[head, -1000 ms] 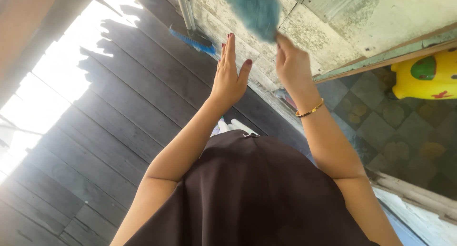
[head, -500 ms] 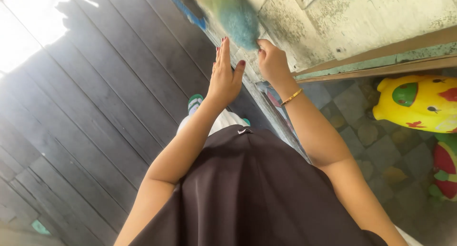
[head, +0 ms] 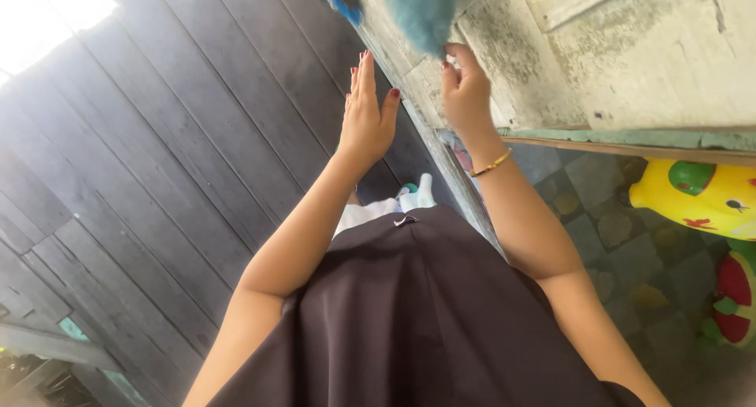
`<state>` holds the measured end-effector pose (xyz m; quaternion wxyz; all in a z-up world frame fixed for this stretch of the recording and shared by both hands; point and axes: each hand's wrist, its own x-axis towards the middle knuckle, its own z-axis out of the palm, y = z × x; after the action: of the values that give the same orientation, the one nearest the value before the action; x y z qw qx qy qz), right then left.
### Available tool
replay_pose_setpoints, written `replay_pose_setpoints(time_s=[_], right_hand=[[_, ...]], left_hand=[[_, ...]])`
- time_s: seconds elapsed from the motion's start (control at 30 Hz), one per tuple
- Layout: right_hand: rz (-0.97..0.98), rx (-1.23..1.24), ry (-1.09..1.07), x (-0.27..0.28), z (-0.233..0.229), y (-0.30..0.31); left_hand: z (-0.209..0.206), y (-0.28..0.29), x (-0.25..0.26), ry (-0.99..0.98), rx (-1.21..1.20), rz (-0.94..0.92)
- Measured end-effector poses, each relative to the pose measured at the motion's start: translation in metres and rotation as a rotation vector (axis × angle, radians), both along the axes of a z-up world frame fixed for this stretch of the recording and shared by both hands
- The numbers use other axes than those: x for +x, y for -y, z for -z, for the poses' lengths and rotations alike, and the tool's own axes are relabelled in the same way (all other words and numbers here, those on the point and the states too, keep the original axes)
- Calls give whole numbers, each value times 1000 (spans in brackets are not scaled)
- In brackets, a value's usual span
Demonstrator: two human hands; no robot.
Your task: The person uses a feather duster to wipe dust from a wooden windowsill and adjacent wall. They move along the sill, dusting different sections and the wall beside it, then return to dust the sill again.
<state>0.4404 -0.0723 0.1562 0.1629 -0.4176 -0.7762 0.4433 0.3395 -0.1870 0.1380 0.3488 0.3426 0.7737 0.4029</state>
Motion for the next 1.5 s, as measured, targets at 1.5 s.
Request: replay_pose_setpoints(time_s=[1.5], right_hand=[[352,-720,208,-57,90,-22]], left_hand=[[59,-27,-46,146,-190,35]])
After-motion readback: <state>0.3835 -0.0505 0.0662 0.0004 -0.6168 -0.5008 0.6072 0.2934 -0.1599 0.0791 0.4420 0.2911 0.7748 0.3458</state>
